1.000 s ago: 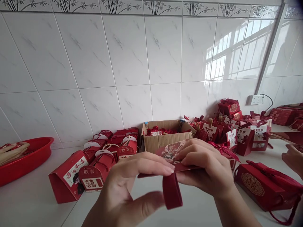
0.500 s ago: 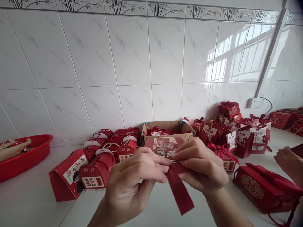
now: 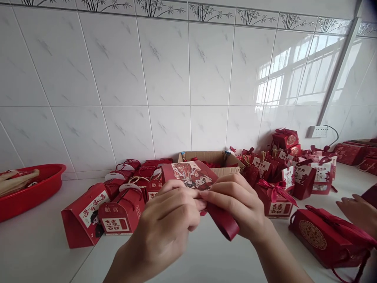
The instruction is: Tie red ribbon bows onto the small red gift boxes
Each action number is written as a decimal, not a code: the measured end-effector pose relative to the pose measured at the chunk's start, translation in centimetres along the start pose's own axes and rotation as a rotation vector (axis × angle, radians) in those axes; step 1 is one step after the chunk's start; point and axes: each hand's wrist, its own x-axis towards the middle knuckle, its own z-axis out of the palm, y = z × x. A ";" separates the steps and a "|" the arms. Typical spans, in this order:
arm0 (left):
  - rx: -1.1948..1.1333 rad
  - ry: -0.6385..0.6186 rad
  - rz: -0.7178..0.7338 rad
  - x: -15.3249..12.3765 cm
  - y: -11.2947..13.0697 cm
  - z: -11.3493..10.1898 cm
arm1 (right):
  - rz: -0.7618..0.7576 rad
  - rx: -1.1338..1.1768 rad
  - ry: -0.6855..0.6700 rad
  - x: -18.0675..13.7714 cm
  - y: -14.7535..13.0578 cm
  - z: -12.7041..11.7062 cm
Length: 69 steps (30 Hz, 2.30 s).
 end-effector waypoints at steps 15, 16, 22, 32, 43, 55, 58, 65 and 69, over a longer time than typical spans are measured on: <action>0.040 0.005 -0.044 -0.5 -0.3 0.4 | 0.089 0.061 0.162 -0.9 -0.4 2.0; 0.038 0.004 -0.052 -0.4 -0.3 0.5 | 0.105 0.061 0.175 -1.1 -0.4 2.2; -0.010 -0.007 -0.120 -0.4 -0.6 0.9 | 0.171 0.070 0.177 -1.1 -0.2 2.5; 0.072 -0.033 -0.199 -0.4 -1.1 1.1 | 0.142 0.041 0.062 -0.6 0.1 1.6; 0.008 0.018 -0.461 -0.5 -2.2 2.6 | 0.316 0.006 -0.067 -1.1 0.6 2.5; -0.110 0.002 -0.621 -1.5 -5.2 4.6 | 0.469 -0.055 -0.155 -2.7 2.2 4.9; -0.132 -0.019 -0.669 -1.7 -5.7 4.9 | 0.532 0.026 -0.205 -2.8 2.8 4.6; -0.275 0.010 -0.817 -1.3 -5.8 4.3 | 0.740 0.296 -0.325 -2.6 4.3 1.9; -0.306 -0.074 -0.811 -0.9 -5.1 3.9 | 0.874 0.362 -0.518 -2.9 4.2 0.4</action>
